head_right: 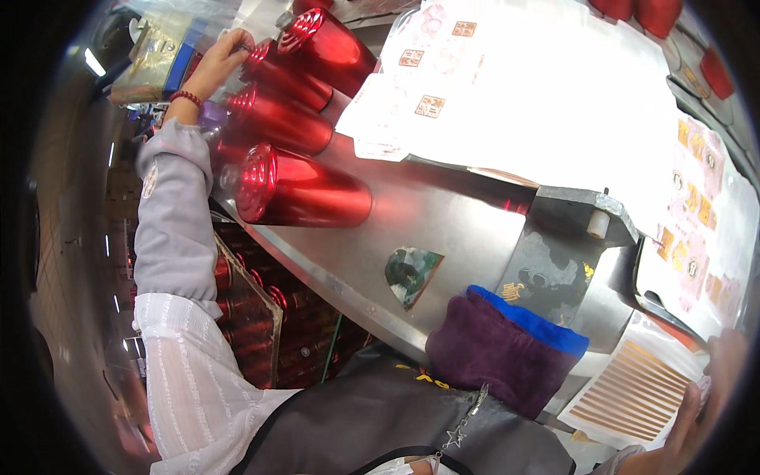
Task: The person applies adhesive labels to red metal cans, smooths them with a green card, and uses a wooden stick to press the edges. They then place the labeled cans on a nearby tray.
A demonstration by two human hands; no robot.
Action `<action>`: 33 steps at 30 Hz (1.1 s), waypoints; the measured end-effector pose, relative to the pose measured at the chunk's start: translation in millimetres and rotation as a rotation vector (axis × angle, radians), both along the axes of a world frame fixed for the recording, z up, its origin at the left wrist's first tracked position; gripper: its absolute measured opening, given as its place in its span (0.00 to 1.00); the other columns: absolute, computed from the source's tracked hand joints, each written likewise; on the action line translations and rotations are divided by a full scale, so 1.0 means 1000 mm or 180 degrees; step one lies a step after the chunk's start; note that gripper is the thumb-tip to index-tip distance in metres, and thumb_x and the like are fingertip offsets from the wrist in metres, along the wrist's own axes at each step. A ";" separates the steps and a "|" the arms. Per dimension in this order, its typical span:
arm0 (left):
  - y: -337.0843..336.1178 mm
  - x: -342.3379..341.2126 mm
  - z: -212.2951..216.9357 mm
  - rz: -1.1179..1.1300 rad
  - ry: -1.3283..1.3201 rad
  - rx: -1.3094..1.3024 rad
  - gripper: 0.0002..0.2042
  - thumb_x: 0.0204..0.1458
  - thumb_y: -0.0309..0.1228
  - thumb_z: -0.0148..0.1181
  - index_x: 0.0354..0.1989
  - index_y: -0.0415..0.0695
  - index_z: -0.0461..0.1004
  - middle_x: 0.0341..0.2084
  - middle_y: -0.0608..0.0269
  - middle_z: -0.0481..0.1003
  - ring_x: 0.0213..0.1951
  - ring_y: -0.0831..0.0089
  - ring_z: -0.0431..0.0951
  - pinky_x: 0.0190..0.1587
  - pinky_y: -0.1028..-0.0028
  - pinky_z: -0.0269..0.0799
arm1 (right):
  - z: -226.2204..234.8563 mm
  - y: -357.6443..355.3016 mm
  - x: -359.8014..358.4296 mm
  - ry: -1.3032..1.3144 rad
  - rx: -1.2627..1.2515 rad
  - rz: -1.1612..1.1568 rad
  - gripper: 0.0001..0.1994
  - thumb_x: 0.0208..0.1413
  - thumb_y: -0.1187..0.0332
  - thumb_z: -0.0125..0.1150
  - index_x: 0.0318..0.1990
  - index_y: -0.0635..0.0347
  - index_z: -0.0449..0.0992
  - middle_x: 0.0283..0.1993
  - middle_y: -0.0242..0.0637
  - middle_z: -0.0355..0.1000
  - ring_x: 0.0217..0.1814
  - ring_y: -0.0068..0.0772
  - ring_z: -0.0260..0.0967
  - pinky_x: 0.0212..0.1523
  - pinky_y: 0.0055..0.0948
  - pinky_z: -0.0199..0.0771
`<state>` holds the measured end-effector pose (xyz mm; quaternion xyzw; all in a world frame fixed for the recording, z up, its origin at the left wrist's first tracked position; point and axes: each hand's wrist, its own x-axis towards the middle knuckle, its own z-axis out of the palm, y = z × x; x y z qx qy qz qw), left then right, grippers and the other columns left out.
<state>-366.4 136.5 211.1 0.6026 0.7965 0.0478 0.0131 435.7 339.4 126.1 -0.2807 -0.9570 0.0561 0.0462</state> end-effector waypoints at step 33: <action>0.056 0.107 0.009 0.0350 -0.0575 -0.0135 0.12 0.62 0.37 0.59 0.46 0.41 0.75 0.34 0.61 0.78 0.29 0.74 0.78 0.37 0.71 0.75 | 0.007 -0.026 0.013 0.0230 -0.0017 -0.0015 0.19 0.66 0.75 0.49 0.62 0.71 0.72 0.66 0.53 0.70 0.76 0.55 0.59 0.76 0.53 0.54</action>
